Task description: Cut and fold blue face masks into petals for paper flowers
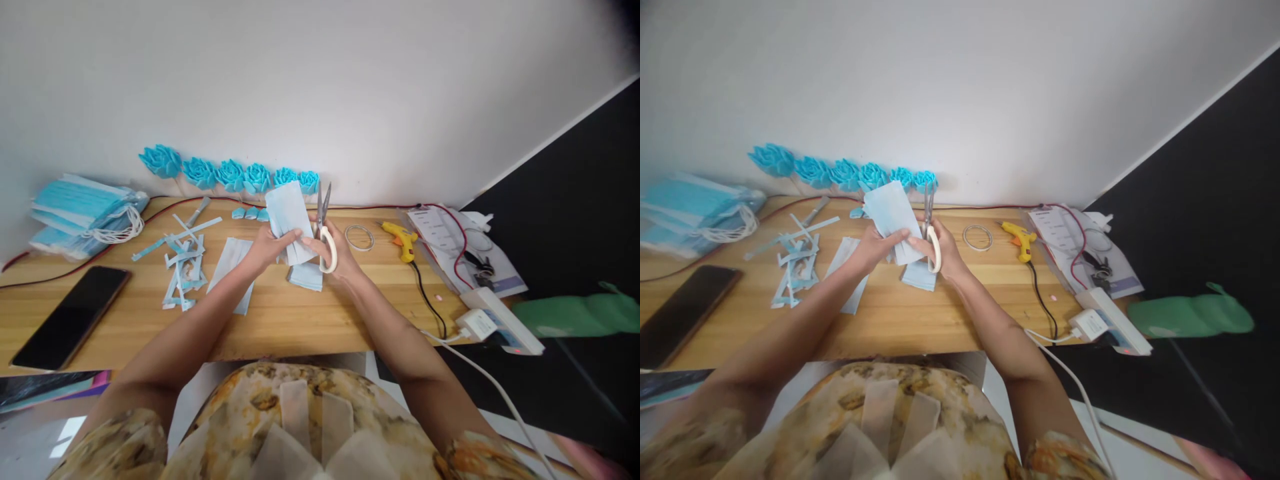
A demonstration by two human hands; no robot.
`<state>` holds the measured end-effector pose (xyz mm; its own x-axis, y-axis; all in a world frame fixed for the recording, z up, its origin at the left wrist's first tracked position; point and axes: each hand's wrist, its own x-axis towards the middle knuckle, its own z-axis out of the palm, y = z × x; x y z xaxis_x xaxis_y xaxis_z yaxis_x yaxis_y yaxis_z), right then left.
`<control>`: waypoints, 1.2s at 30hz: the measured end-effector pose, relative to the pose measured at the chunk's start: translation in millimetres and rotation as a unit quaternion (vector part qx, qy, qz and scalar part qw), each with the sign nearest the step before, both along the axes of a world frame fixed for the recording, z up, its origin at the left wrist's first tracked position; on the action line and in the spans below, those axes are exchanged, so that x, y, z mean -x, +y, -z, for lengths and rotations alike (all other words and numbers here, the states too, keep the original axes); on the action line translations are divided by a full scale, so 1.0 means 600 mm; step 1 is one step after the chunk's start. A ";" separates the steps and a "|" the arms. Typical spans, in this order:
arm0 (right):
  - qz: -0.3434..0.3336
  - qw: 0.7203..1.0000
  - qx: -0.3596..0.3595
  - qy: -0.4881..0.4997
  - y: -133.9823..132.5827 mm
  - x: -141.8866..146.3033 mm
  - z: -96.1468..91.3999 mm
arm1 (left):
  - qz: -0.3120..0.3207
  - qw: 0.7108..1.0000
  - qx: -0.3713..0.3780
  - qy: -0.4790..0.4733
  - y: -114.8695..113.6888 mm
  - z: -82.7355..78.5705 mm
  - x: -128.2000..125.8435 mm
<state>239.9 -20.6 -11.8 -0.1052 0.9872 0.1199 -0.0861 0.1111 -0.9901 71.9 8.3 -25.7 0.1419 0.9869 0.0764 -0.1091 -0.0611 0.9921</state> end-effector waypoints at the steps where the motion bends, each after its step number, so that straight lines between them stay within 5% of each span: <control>1: 0.008 1.000 -0.011 -0.014 0.001 -0.003 -0.002 | 0.013 1.000 -0.007 0.012 0.000 -0.001 0.002; 6: 0.129 0.988 -0.078 0.044 0.029 -0.042 -0.015 | 0.041 0.991 -0.110 0.057 0.013 -0.024 0.025; 9: 0.138 0.973 -0.093 0.162 0.051 -0.071 -0.022 | 0.100 0.958 -0.152 0.223 0.023 -0.036 0.031; 13: 0.134 0.971 -0.066 0.189 0.064 -0.081 -0.020 | 0.134 0.783 -0.259 0.550 0.034 -0.022 0.004; 16: 0.125 0.977 -0.048 0.164 0.062 -0.071 -0.014 | 0.148 0.702 -0.267 0.644 0.043 -0.003 -0.026; 19: 0.113 0.983 -0.052 0.133 0.057 -0.061 -0.010 | 0.146 0.692 -0.249 0.661 0.052 -0.002 -0.033; 22: 0.105 0.984 -0.058 0.128 0.053 -0.056 -0.009 | 0.142 0.692 -0.239 0.666 0.050 -0.031 0.012; 28: 0.085 0.987 -0.022 0.135 0.047 -0.042 -0.006 | -0.022 0.764 -0.205 0.612 0.004 -0.098 0.247; 32: 0.066 0.985 -0.002 0.160 0.043 -0.027 -0.002 | -0.071 0.785 -0.156 0.595 -0.032 -0.075 0.384; 36: 0.061 0.982 0.022 0.176 0.041 -0.018 0.006 | -0.055 0.827 -0.122 0.546 -0.040 -0.033 0.423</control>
<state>250.6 3.9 -15.6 0.0545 0.9948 0.0856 -0.4118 0.1005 -0.9057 -182.0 -15.8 -6.1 0.1674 0.9728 0.1603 0.8636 -0.2231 0.4521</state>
